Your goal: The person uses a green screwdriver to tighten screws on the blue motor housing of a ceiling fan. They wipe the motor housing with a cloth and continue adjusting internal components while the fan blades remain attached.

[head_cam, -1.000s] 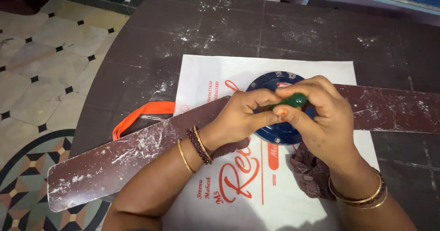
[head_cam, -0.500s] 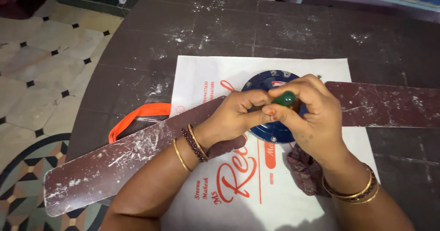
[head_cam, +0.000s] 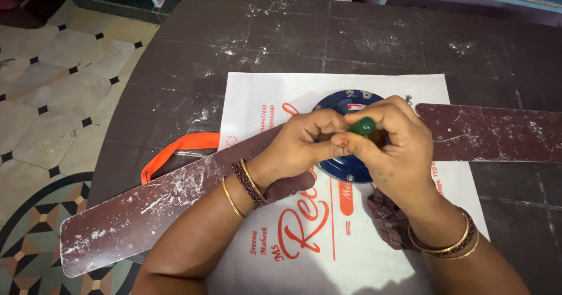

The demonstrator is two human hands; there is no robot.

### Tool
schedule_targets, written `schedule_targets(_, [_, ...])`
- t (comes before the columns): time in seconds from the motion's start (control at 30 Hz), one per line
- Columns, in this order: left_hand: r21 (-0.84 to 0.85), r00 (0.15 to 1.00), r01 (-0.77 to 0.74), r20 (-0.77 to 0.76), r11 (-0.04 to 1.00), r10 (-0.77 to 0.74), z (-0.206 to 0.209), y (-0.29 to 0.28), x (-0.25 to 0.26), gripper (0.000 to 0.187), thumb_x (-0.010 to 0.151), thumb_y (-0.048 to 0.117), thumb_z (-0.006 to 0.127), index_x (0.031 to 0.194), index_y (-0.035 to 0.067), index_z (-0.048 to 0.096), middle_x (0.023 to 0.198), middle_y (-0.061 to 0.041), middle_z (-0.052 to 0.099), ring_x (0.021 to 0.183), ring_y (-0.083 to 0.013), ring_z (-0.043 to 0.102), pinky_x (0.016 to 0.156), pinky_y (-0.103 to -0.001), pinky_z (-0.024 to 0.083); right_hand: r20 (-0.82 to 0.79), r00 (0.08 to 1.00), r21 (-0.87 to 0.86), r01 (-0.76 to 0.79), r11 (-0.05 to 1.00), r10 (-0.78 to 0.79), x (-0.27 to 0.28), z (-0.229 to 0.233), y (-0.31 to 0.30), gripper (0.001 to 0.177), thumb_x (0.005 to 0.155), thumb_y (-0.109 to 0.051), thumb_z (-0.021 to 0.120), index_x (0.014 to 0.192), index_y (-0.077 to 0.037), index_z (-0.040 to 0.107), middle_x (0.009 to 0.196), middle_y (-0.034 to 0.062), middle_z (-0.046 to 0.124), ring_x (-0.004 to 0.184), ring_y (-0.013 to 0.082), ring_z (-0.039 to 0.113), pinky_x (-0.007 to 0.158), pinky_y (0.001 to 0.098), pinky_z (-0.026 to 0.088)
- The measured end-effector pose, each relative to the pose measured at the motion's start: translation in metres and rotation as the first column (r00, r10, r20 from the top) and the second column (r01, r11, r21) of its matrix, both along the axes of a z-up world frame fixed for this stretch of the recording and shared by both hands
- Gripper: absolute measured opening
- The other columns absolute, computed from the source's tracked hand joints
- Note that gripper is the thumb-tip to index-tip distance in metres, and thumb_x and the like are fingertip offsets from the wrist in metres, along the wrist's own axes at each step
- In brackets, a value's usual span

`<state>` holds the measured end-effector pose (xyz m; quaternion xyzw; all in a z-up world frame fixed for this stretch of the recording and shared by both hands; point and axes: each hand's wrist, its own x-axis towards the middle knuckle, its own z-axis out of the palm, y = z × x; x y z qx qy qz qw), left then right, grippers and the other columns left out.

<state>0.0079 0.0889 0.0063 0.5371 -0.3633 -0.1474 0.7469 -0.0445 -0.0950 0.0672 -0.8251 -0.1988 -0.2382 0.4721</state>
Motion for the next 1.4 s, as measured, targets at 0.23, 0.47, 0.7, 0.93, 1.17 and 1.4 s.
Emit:
schedule_targets(0.23, [0.009,0.999,0.021,-0.044,1.0,-0.02,-0.002,0.0,0.002,0.01,0.102,0.006,0.07,0.104,0.004,0.06,0.096,0.002,0.067,0.093,-0.0033,0.061,0.085,-0.023,0.054,-0.003,1.0,0.013,-0.019,1.0,0.019,0.0,-0.001,0.002,0.028,0.085,-0.015,0.087,0.104,-0.005,0.069,0.098,0.0016,0.062,0.074,0.0027,0.055,0.063,0.0189,0.047])
schedule_targets(0.47, [0.01,0.997,0.035,-0.07,0.999,-0.034,-0.003,0.002,0.002,0.008,0.101,0.002,0.069,0.103,0.004,0.061,0.095,0.002,0.066,0.091,-0.0033,0.061,0.083,-0.023,0.053,0.05,0.999,-0.011,-0.001,1.0,0.001,0.001,-0.006,0.002,0.029,0.088,-0.013,0.088,0.108,-0.005,0.069,0.1,0.0023,0.062,0.081,0.0066,0.059,0.07,0.0216,0.05])
schedule_targets(0.7, [0.094,0.997,0.029,-0.071,0.995,-0.022,-0.016,0.011,0.009,0.014,0.098,0.001,0.071,0.101,0.006,0.059,0.091,0.006,0.063,0.087,-0.0009,0.058,0.078,-0.02,0.05,0.133,0.991,0.082,-0.001,0.997,-0.01,-0.001,-0.021,0.01,0.045,0.088,-0.013,0.089,0.121,-0.008,0.06,0.1,0.0031,0.06,0.075,0.0061,0.058,0.067,0.0203,0.049])
schedule_targets(0.93, [-0.049,0.979,0.175,-0.094,0.983,-0.179,-0.024,0.02,0.018,0.018,0.1,0.0,0.075,0.108,0.006,0.06,0.099,0.004,0.064,0.096,-0.0029,0.059,0.085,-0.023,0.051,0.16,0.982,0.021,-0.107,0.994,0.102,-0.003,-0.014,0.012,0.041,0.092,-0.014,0.087,0.122,-0.008,0.061,0.093,0.0037,0.06,0.072,0.0084,0.057,0.059,0.0216,0.047])
schedule_targets(1.17, [-0.074,0.965,0.218,-0.133,0.973,-0.227,-0.018,0.02,0.017,0.024,0.096,0.002,0.075,0.117,0.003,0.063,0.115,-0.002,0.071,0.107,-0.0077,0.067,0.094,-0.026,0.056,0.227,0.962,-0.047,-0.145,0.988,0.152,-0.001,-0.003,0.011,0.036,0.093,-0.016,0.086,0.119,-0.007,0.063,0.093,0.0049,0.067,0.067,0.0096,0.058,0.057,0.0237,0.047])
schedule_targets(1.4, [-0.116,0.959,0.239,-0.128,0.964,-0.253,-0.018,0.022,0.018,0.024,0.099,0.005,0.078,0.118,0.005,0.063,0.11,-0.001,0.07,0.104,-0.0058,0.065,0.098,-0.028,0.054,0.168,0.958,-0.076,-0.222,0.972,0.232,0.002,0.002,0.007,0.028,0.099,-0.016,0.078,0.121,-0.005,0.065,0.1,0.0065,0.071,0.075,0.0144,0.065,0.067,0.0258,0.053])
